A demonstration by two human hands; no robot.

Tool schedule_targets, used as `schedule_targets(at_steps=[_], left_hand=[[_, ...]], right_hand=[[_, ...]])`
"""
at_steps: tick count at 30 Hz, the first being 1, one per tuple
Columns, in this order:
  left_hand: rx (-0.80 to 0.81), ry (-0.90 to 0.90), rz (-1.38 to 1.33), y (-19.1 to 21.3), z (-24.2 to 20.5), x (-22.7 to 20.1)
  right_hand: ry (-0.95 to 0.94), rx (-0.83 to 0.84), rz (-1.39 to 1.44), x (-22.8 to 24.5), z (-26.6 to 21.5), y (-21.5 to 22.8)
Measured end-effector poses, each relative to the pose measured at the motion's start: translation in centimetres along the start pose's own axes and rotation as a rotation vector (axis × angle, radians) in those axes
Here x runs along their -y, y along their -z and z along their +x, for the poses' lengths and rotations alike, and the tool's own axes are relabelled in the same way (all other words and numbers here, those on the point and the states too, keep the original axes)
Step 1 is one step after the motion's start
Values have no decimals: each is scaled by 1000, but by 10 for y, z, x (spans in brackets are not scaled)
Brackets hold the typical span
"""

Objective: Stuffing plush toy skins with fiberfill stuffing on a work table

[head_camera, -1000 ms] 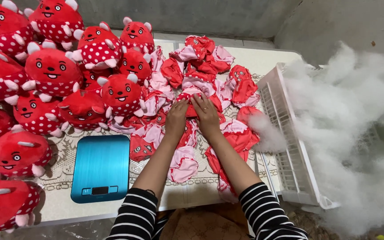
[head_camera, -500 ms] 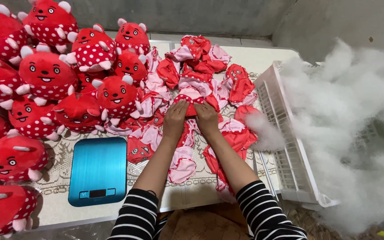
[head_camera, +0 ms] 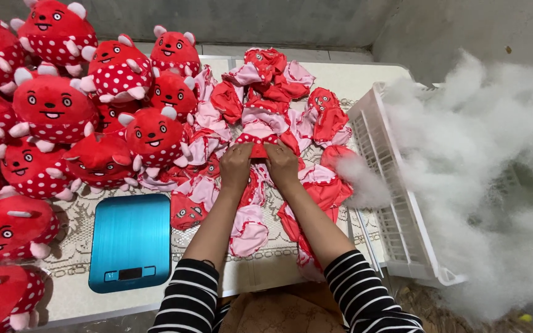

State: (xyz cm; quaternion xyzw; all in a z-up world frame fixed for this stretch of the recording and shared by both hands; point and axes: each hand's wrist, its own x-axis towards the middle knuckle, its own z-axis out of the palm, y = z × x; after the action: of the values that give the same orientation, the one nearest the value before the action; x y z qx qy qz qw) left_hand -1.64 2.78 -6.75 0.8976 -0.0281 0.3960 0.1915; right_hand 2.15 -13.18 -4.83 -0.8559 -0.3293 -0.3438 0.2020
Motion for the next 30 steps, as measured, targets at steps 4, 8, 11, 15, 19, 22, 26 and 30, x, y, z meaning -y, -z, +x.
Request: schedule_targets(at_steps=[4, 8, 11, 15, 19, 22, 26, 30], left_hand=[[-31, -32, -16, 24, 10, -14], [28, -57, -98, 48, 20, -31], [18, 5, -26, 44, 28, -52], [-23, 23, 137, 49, 61, -108], [75, -130, -62, 36, 71, -162], [208, -153, -144, -2, 55, -186], [406, -145, -125, -30, 43, -210], [440, -152, -134, -37, 42, -223]], right_hand=[[-10, -24, 22, 21, 18, 30], [-56, 85, 65, 16, 19, 44], [-57, 219, 17, 10, 21, 75], [-53, 277, -179, -4, 23, 117], [-109, 169, -338, -30, 23, 158], [-460, 444, -437, -39, 16, 192], [-647, 466, -285, -79, -23, 184], [-430, 18, -202, -115, -60, 149]])
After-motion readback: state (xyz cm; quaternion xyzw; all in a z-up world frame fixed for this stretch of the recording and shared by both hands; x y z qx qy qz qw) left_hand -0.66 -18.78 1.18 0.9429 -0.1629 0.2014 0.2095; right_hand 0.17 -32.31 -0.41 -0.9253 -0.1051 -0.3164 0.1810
